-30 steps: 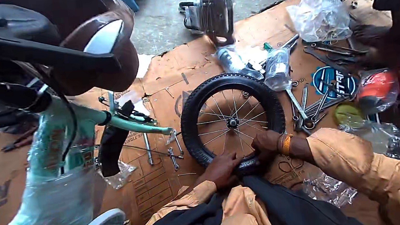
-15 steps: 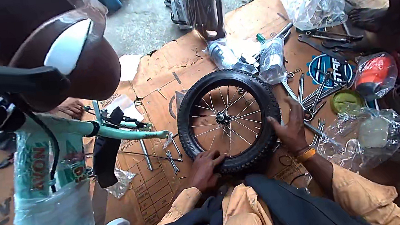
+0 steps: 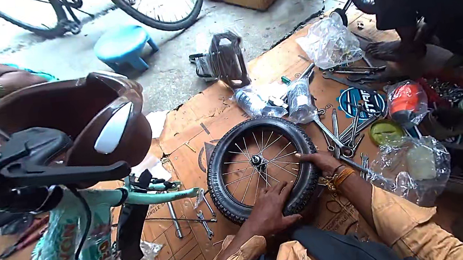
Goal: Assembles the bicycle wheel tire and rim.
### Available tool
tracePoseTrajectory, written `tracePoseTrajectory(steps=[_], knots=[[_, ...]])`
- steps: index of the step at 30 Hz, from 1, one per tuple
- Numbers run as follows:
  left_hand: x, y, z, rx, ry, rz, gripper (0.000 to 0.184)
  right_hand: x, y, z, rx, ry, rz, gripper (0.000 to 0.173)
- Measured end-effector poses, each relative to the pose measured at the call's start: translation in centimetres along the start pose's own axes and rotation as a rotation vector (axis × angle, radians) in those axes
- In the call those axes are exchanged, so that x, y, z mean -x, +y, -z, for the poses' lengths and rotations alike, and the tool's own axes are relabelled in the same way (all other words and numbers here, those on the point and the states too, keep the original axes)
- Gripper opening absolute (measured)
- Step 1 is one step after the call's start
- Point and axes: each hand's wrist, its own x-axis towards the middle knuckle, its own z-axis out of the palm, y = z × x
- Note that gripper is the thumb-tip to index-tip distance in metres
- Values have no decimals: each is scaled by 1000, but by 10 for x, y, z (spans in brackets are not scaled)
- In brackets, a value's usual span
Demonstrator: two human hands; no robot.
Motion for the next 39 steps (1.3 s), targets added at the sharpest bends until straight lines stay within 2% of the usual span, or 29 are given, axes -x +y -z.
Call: tracePoseTrajectory(steps=[2, 6, 9, 12, 14, 16, 19, 21, 23, 25, 26, 31, 36, 39], knots=[[6, -8, -5, -7, -1, -5, 90, 5, 11, 3, -10, -27, -1, 65], [15, -18, -7, -98, 29, -53, 87, 22, 22, 0, -99, -32, 38, 53], [14, -23, -6, -102, 71, -87, 86, 33, 23, -6, -188, -46, 58, 50], [6, -20, -7, 59, 218, -104, 71, 34, 35, -13, -258, -7, 43, 64], [-7, -13, -6, 91, 273, -89, 60, 47, 49, -24, -308, 56, 32, 65], [-18, -5, -2, 82, 197, -25, 52, 66, 65, -35, -339, 56, 34, 63], [-24, 0, 0, 72, 67, 68, 49, 87, 80, -35, -376, -132, 10, 51], [-19, -2, -7, 106, 44, 78, 49, 93, 81, -26, -381, -202, -24, 45], [-12, -8, -13, 174, 20, 66, 50, 91, 71, -20, -296, -123, 38, 53], [-7, -17, -25, 288, -9, 61, 50, 76, 54, -13, -157, -13, 117, 82], [-6, -21, -30, 336, -29, 69, 50, 66, 44, -12, -98, 33, 133, 88], [-15, -33, -25, 496, -87, 71, 44, 55, 34, -16, 79, 64, 149, 80], [-21, -27, -14, 835, -276, 126, 47, 53, 43, -15, -57, 44, 133, 66], [-27, -19, -18, 831, -274, 173, 52, 53, 47, -16, -131, 73, 103, 66]])
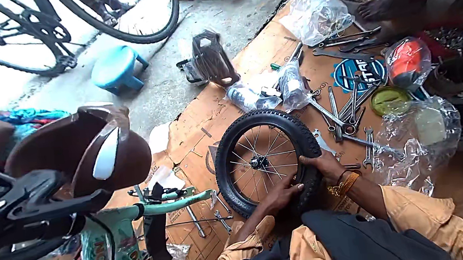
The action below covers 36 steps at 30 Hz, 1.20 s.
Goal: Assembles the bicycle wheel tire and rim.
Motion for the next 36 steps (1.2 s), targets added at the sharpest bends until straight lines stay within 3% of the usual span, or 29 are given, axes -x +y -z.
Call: tracePoseTrajectory(steps=[3, 7, 11, 15, 20, 25, 30, 34, 36], knots=[[3, 3, -11, -237, 139, 64, 52, 6, 12, -1, -59, 22, -29, 73], [24, -5, -15, -545, 218, 117, 50, 9, 7, 5, -111, -32, 17, 69], [41, -35, -10, -778, 197, 73, 51, -41, -31, 6, 143, -22, 113, 81], [44, -47, -6, -856, 228, 6, 53, -57, -43, 4, 418, -106, 70, 85], [46, -51, 0, -854, 367, -98, 55, -55, -51, 7, 260, -164, 51, 60], [51, -61, 9, -830, 471, -246, 56, -62, -35, 7, -127, -223, -6, 48], [61, -60, 28, -955, 293, -200, 56, -51, -2, 15, -241, -228, -128, 55], [68, -46, 45, -1024, 85, -73, 56, -65, -26, 16, 53, -112, 4, 70], [75, -49, 50, -1089, 35, -23, 53, -83, -45, 11, 191, -160, -20, 63]])
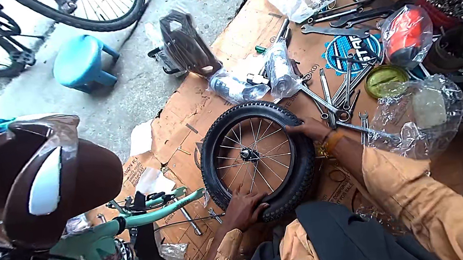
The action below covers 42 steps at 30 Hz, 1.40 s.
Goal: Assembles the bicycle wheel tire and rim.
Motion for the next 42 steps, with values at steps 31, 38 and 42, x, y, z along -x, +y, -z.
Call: tracePoseTrajectory(steps=[31, 38, 42], knots=[[-21, 68, -15, -33, 561, 175, 110, 5, -5, -12, -183, -33, 37, 52], [-24, 70, -7, -36, 418, 253, 103, -30, -26, -18, -130, -105, -61, 54], [-22, 57, -21, -57, 573, 170, 99, -28, -5, -20, -324, -101, -20, 47]])
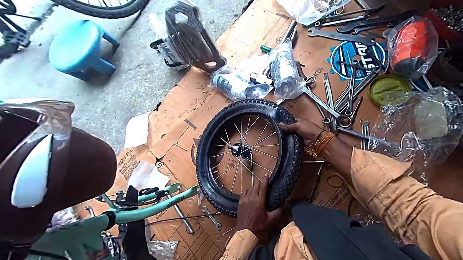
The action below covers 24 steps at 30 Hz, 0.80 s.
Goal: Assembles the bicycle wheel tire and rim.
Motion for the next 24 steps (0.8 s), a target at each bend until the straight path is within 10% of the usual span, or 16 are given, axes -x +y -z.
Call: tracePoseTrajectory(steps=[7, 11, 14, 24], knots=[[13, -68, 12, 33, -76, -237, 96, 56, 35, 1, -111, 47, -14, 56], [11, -82, 45, 104, -28, -86, 71, 39, 23, 7, 63, 102, 69, 66], [-7, -51, 52, 200, 85, 24, 44, 27, 7, -5, 114, 51, 1, 57], [-81, 31, 34, 431, -186, 70, 51, 40, 28, -11, 116, 95, 33, 51]])
